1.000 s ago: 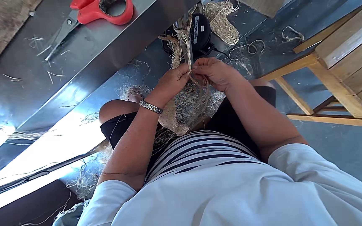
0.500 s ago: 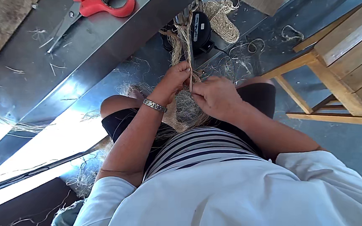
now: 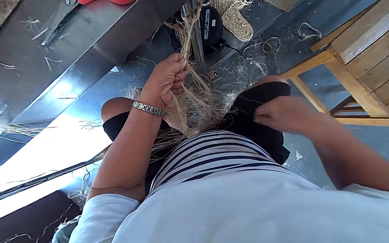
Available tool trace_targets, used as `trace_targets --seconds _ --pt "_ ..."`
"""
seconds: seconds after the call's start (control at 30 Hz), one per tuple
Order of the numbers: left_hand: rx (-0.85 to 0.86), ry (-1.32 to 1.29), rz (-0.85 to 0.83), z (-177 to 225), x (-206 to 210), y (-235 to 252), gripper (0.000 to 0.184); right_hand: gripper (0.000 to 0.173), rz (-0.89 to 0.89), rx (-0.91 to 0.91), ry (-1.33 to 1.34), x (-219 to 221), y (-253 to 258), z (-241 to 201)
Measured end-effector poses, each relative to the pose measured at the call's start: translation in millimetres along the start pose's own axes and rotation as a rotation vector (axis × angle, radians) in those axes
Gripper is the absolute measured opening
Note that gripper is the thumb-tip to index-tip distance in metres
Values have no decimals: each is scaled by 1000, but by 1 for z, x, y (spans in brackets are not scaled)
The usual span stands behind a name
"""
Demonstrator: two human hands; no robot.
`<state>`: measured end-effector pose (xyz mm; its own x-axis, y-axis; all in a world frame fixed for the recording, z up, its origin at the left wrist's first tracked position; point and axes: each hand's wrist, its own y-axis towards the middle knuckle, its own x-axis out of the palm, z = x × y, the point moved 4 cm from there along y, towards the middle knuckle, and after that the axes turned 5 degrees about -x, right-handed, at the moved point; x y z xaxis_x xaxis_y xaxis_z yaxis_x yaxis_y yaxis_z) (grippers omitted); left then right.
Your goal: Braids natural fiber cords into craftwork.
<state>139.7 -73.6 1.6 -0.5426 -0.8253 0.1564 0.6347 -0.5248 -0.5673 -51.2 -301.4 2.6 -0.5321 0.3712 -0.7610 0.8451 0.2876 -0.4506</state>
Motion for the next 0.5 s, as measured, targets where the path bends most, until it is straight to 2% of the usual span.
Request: trace_targets --seconds 0.1,0.17,0.2,0.23,0.27,0.33,0.4,0.43,0.5 --pt "14 8 2 -3 -2 1 25 20 19 274 -6 -8 -41 64" --pt "18 32 8 -6 2 3 24 20 -37 550 -9 -11 -66 96" --pt "19 49 14 -8 6 4 23 21 16 609 -5 -16 -75 104" --pt "21 67 26 -11 10 6 23 24 124 573 16 -23 -80 107" --pt "25 90 40 -15 14 8 22 29 255 455 52 -32 -79 103" --pt "49 126 63 -22 21 11 21 37 497 154 151 -50 -61 79" --pt "90 129 79 -25 28 14 20 42 736 -136 349 -61 -23 39" --pt "107 123 81 -26 30 15 20 43 784 -239 454 -62 3 20" --pt "119 126 95 -28 32 15 20 46 694 -291 627 -52 58 -13"
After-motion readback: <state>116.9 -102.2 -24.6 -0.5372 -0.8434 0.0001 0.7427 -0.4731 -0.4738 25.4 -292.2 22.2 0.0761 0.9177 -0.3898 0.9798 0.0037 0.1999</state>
